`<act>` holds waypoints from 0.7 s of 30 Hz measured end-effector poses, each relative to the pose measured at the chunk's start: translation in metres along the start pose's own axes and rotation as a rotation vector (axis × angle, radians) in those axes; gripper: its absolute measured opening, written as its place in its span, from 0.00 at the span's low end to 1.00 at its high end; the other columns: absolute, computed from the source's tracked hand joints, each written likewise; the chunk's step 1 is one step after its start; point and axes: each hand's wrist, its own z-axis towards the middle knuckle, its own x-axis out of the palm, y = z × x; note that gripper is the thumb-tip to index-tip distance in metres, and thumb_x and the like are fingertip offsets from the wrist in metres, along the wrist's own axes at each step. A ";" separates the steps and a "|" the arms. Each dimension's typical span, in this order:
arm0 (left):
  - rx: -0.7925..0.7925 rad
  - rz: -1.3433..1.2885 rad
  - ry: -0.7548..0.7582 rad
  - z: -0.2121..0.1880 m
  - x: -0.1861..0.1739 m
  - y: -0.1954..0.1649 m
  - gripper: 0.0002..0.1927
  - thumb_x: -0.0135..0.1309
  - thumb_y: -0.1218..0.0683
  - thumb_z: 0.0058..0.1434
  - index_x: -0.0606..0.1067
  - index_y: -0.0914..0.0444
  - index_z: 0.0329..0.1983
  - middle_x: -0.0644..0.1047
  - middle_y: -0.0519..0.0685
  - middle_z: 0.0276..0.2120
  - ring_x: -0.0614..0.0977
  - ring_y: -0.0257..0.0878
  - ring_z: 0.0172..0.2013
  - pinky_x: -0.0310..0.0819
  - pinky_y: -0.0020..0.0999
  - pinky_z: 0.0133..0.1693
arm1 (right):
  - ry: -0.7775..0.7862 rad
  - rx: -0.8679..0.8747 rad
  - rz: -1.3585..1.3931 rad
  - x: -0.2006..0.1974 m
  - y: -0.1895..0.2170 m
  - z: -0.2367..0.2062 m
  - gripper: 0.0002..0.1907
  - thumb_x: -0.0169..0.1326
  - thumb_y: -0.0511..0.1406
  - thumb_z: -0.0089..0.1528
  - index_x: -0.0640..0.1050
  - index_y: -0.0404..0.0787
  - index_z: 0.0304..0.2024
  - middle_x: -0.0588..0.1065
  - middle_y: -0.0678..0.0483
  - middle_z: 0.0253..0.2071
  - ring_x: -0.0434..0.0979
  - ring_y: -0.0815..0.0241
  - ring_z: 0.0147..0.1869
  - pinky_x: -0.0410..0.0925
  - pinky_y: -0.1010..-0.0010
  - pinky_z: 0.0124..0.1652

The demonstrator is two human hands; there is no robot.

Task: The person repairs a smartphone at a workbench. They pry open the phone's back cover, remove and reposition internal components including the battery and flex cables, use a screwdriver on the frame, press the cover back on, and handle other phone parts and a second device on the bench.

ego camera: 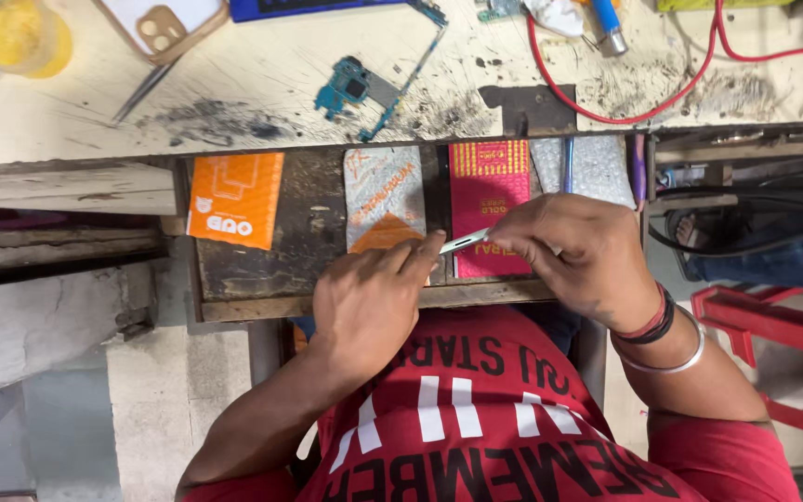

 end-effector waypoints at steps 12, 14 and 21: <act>0.070 0.043 -0.087 -0.002 0.009 0.003 0.23 0.57 0.62 0.54 0.80 0.59 0.55 0.84 0.47 0.42 0.84 0.36 0.30 0.78 0.32 0.30 | 0.111 -0.183 -0.262 0.002 0.016 0.009 0.19 0.61 0.28 0.48 0.82 0.42 0.43 0.79 0.52 0.42 0.80 0.50 0.43 0.73 0.60 0.40; 0.078 0.042 -0.109 -0.002 0.009 0.003 0.24 0.57 0.62 0.54 0.80 0.59 0.55 0.84 0.47 0.41 0.84 0.36 0.31 0.79 0.33 0.31 | 0.137 -0.186 -0.303 0.002 0.018 0.011 0.21 0.61 0.28 0.47 0.82 0.42 0.44 0.79 0.52 0.42 0.80 0.50 0.42 0.73 0.61 0.40; 0.059 0.001 -0.111 0.002 0.006 0.001 0.22 0.57 0.62 0.54 0.81 0.60 0.54 0.84 0.46 0.37 0.84 0.37 0.30 0.78 0.34 0.30 | 0.262 -0.268 -0.496 -0.001 0.032 0.014 0.19 0.56 0.33 0.53 0.80 0.40 0.48 0.78 0.51 0.46 0.80 0.53 0.45 0.73 0.63 0.41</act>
